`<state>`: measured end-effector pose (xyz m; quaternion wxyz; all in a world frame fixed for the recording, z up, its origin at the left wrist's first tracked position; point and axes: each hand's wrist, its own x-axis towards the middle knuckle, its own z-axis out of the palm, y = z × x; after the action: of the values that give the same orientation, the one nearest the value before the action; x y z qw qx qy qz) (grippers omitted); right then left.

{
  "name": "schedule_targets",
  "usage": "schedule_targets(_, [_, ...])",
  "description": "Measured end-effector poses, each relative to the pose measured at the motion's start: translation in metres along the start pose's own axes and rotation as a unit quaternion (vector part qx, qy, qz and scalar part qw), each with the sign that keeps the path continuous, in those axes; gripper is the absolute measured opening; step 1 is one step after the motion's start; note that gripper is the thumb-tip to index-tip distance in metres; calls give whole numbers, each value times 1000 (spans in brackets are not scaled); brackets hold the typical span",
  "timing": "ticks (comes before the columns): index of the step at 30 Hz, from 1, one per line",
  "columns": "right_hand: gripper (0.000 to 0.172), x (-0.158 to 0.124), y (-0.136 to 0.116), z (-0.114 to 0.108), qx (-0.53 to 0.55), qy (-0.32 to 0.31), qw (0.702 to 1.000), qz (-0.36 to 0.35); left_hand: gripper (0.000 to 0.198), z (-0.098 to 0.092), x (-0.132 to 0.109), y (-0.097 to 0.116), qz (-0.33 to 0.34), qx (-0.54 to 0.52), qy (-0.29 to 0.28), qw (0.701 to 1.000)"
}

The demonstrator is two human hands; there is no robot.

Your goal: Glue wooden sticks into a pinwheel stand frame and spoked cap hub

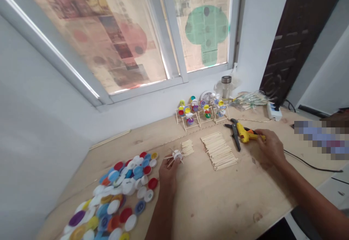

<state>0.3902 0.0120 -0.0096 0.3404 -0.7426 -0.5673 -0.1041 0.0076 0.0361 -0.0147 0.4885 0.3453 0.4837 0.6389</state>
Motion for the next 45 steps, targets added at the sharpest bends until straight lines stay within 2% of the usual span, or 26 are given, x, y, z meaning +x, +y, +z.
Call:
schedule_targets(3, [35,9,8,0,-48,-44,996,-67,38,0,1,0,-4,0,-4,1000])
schedule_targets(7, [40,13,10,7,-99,-85,984,-120,39,0,1,0,-9,-11,-9,1000])
schedule_targets(15, [47,18,16,22,-159,-131,968,-143,42,3,0,1,6,-3,-11,1000])
schedule_targets(21, [40,34,17,21,-165,-162,956,-180,46,3,2,-4,6,-9,0,1000])
schedule_targets(25, [35,40,23,21,-159,-154,955,-197,43,4,1,-6,16,-18,-11,1000])
schedule_targets(30, [32,39,26,21,-121,-94,971,-184,43,6,3,-8,14,-30,1,999])
schedule_targets(32, [33,40,17,16,-76,-76,983,-149,42,6,4,-8,12,-33,1,999])
schedule_targets(35, [30,42,-13,-1,58,-75,994,-49,40,6,5,-7,10,-37,-5,999])
schedule_targets(36, [31,43,-26,-6,110,-83,990,6,40,5,5,-7,9,-39,-6,999])
schedule_targets(39, [37,41,-72,-15,193,-104,975,46,39,5,5,-6,10,-43,-8,999])
schedule_targets(42, [44,30,-121,-6,277,-135,950,45,40,6,5,-6,11,-43,-5,999])
schedule_targets(45, [45,10,-162,16,370,-175,911,46,40,6,4,-6,14,-43,-5,999])
